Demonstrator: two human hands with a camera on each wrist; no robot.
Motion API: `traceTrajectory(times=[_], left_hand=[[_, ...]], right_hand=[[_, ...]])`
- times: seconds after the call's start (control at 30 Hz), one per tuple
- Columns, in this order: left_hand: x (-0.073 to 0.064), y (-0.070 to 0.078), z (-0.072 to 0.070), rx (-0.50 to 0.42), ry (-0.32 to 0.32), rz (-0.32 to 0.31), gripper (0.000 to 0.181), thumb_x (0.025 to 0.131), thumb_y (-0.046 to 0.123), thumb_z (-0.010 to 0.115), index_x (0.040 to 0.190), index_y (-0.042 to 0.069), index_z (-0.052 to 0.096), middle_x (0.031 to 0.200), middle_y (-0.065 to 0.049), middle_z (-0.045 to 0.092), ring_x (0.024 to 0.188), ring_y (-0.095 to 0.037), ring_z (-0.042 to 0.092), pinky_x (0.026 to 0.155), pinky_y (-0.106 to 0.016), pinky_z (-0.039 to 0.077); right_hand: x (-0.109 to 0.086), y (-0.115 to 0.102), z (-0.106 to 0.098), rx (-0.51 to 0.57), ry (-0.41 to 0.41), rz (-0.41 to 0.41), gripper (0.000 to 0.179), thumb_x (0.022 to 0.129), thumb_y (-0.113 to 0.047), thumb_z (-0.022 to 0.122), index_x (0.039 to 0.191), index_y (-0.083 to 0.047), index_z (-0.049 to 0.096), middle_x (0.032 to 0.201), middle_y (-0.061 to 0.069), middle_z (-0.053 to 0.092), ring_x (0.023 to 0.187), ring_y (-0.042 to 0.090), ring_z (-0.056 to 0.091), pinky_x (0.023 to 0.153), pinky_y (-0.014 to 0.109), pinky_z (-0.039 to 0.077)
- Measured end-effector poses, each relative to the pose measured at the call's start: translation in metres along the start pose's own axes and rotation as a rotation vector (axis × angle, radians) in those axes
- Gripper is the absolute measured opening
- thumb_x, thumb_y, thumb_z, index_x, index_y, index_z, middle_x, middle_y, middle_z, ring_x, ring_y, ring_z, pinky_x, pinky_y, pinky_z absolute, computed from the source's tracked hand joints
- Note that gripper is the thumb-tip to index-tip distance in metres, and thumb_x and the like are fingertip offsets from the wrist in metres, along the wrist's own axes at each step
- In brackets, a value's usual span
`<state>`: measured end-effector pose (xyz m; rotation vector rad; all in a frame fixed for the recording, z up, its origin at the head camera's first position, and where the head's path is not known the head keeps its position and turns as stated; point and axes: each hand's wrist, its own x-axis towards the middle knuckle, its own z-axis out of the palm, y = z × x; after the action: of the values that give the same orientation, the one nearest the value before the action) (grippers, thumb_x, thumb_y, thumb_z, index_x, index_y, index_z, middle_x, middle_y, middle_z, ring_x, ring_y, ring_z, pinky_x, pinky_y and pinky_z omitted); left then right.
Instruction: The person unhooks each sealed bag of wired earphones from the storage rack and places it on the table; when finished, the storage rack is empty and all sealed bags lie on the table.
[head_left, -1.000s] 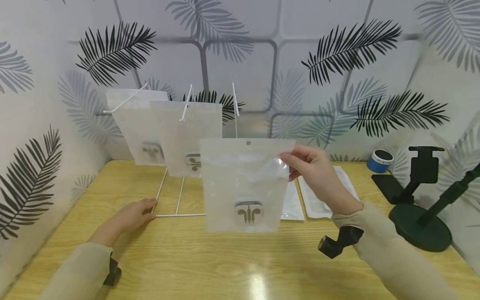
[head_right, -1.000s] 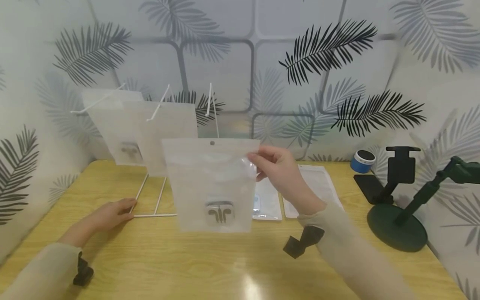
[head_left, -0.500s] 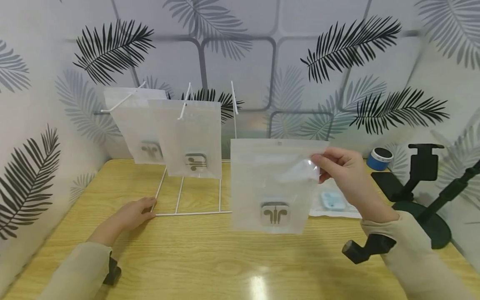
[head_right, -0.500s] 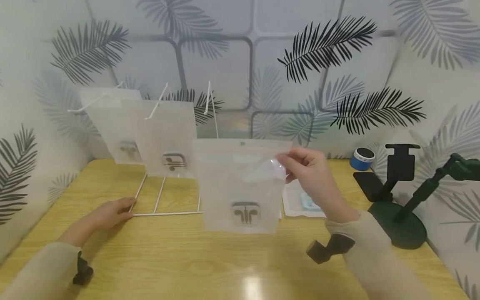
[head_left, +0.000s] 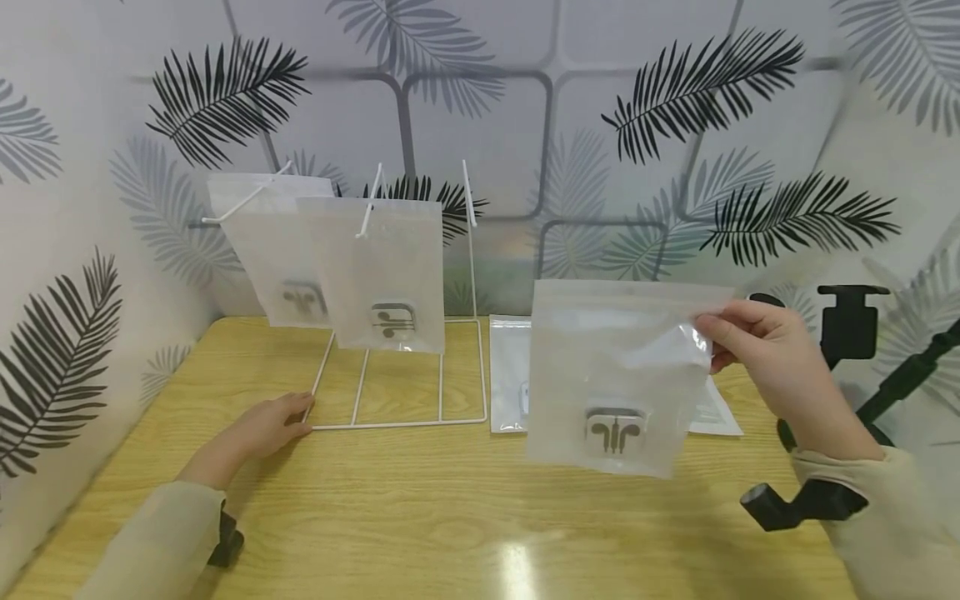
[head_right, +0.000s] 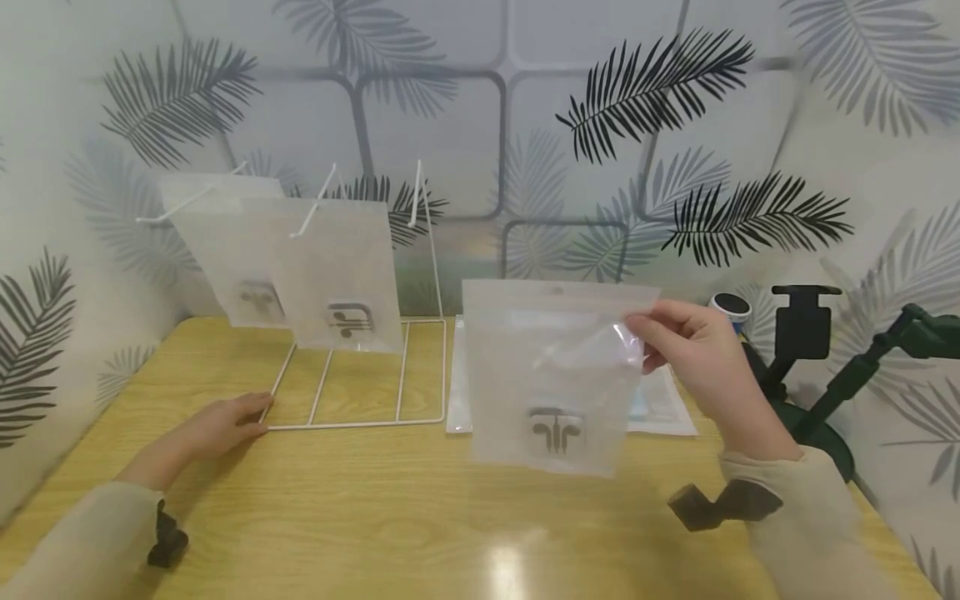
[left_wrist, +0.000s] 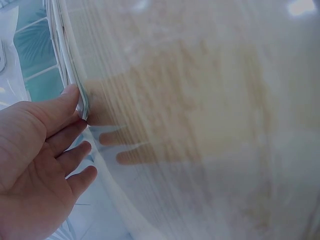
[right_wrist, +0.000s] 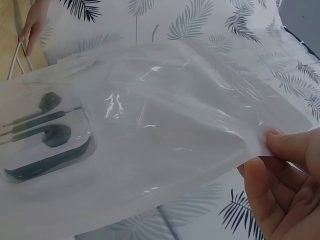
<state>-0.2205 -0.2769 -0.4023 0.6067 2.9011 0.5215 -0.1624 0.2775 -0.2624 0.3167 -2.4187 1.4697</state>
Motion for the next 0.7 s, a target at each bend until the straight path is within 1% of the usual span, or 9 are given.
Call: traceTrajectory(times=[0.1, 0.17, 0.23, 0.3, 0.43, 0.53, 0.63, 0.7], left_hand=[[0.000, 0.000, -0.001, -0.004, -0.007, -0.004, 0.050, 0.091, 0.015, 0.057, 0.129, -0.015, 0.042, 0.131, -0.033, 0.039, 0.119, -0.053, 0.033, 0.096, -0.060, 0.030], [-0.001, 0.001, -0.001, -0.007, -0.009, -0.005, 0.050, 0.091, 0.015, 0.057, 0.129, -0.015, 0.042, 0.131, -0.033, 0.039, 0.119, -0.053, 0.033, 0.096, -0.060, 0.030], [-0.001, 0.002, -0.001, -0.007, -0.006, -0.002, 0.050, 0.091, 0.014, 0.057, 0.129, -0.015, 0.042, 0.131, -0.033, 0.039, 0.119, -0.052, 0.033, 0.096, -0.060, 0.030], [-0.001, 0.003, -0.001, -0.011, -0.001, 0.000, 0.049, 0.091, 0.013, 0.057, 0.129, -0.015, 0.042, 0.131, -0.033, 0.039, 0.119, -0.052, 0.034, 0.096, -0.060, 0.030], [0.000, 0.002, -0.001, -0.013, 0.004, 0.003, 0.049, 0.091, 0.013, 0.057, 0.129, -0.015, 0.042, 0.131, -0.033, 0.039, 0.119, -0.052, 0.034, 0.096, -0.060, 0.030], [0.000, 0.001, 0.000, -0.015, 0.001, 0.004, 0.049, 0.091, 0.013, 0.057, 0.129, -0.015, 0.042, 0.131, -0.033, 0.039, 0.119, -0.052, 0.033, 0.096, -0.059, 0.030], [0.000, 0.000, 0.000, -0.017, -0.003, 0.004, 0.049, 0.092, 0.013, 0.056, 0.129, -0.015, 0.041, 0.132, -0.034, 0.038, 0.119, -0.052, 0.033, 0.096, -0.059, 0.030], [0.000, 0.000, 0.000, -0.016, -0.003, 0.003, 0.049, 0.092, 0.013, 0.056, 0.129, -0.015, 0.041, 0.132, -0.034, 0.038, 0.119, -0.052, 0.034, 0.096, -0.059, 0.030]], right_hand=[[-0.002, 0.005, -0.010, -0.013, 0.023, 0.014, 0.019, 0.092, -0.017, 0.058, 0.100, -0.002, 0.067, 0.080, -0.002, 0.064, 0.062, 0.016, 0.061, 0.056, 0.026, 0.054], [-0.004, 0.008, -0.017, 0.000, 0.021, 0.013, 0.015, 0.092, -0.014, 0.058, 0.098, -0.005, 0.068, 0.080, -0.003, 0.065, 0.061, 0.015, 0.061, 0.055, 0.024, 0.054], [-0.006, 0.012, -0.024, 0.054, 0.012, 0.007, 0.012, 0.091, -0.009, 0.058, 0.094, -0.008, 0.070, 0.079, -0.002, 0.065, 0.060, 0.013, 0.062, 0.054, 0.022, 0.053], [-0.008, 0.016, -0.030, 0.088, 0.011, 0.013, 0.015, 0.091, -0.006, 0.058, 0.091, -0.013, 0.071, 0.078, -0.004, 0.065, 0.059, 0.012, 0.062, 0.054, 0.021, 0.053], [-0.011, 0.033, -0.042, 0.179, 0.014, 0.017, 0.021, 0.091, -0.001, 0.056, 0.088, -0.015, 0.071, 0.077, -0.002, 0.064, 0.058, 0.011, 0.061, 0.050, 0.020, 0.052], [-0.014, 0.046, -0.052, 0.176, -0.001, 0.024, 0.022, 0.091, -0.001, 0.055, 0.089, -0.015, 0.071, 0.077, -0.001, 0.063, 0.057, 0.011, 0.060, 0.049, 0.021, 0.052], [-0.016, 0.057, -0.061, 0.138, -0.029, 0.030, 0.022, 0.092, -0.002, 0.053, 0.089, -0.016, 0.070, 0.077, -0.001, 0.063, 0.058, 0.012, 0.060, 0.050, 0.021, 0.052], [-0.018, 0.064, -0.067, 0.160, -0.052, 0.036, 0.022, 0.093, -0.001, 0.052, 0.089, -0.014, 0.070, 0.076, 0.000, 0.063, 0.058, 0.012, 0.059, 0.050, 0.021, 0.052]])
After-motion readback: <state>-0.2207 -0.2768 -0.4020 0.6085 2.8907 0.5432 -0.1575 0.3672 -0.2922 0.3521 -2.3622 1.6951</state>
